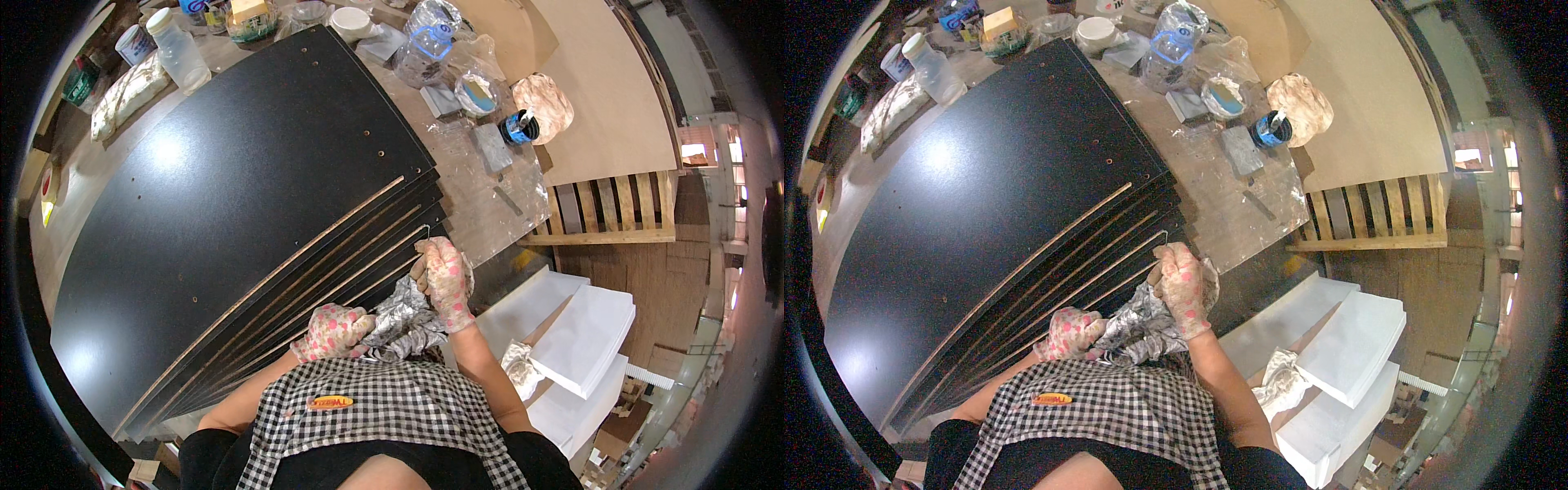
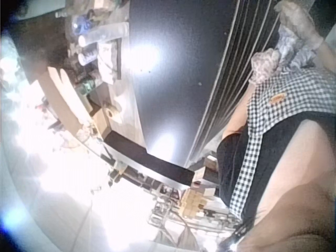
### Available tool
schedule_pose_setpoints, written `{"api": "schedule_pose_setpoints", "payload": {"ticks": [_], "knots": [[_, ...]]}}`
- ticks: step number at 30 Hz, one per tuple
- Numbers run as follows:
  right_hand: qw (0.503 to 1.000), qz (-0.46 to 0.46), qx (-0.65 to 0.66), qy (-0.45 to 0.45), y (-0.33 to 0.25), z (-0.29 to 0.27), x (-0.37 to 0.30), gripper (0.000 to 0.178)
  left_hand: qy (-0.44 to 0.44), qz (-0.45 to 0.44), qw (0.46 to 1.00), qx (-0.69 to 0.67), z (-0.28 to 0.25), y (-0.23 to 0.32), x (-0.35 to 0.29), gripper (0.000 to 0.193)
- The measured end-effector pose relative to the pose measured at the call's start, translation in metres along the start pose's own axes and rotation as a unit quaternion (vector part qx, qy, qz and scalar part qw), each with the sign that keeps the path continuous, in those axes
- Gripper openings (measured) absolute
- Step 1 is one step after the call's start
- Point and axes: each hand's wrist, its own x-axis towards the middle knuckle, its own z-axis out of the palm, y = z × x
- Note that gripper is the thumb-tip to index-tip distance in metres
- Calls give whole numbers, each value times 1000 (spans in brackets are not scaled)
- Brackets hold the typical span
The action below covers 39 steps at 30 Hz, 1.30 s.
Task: The person wipes a black rectangular panel with a cloth, then uses a small blue-handled scraper to remove residue from the surface. They repeatedly wipe and scrape the panel, occasionally lifting it to work on different areas.
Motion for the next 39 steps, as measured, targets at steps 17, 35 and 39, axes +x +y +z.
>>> {"api": "schedule_pose_setpoints", "payload": {"ticks": [17, 35, 39], "knots": [[999, 26, 27, 20, 20, 10, 6, 23, 48, 100, 994, 23, -18, -2, 1, 45], [986, 41, 150, 57, 8, 25, -3, 20, -10, 56, 996, 74, -25, -3, 5, 36], [988, 5, 156, 18, 10, 31, -10, 18, -28, 46, 996, 68, -28, -2, 6, 37]]}}
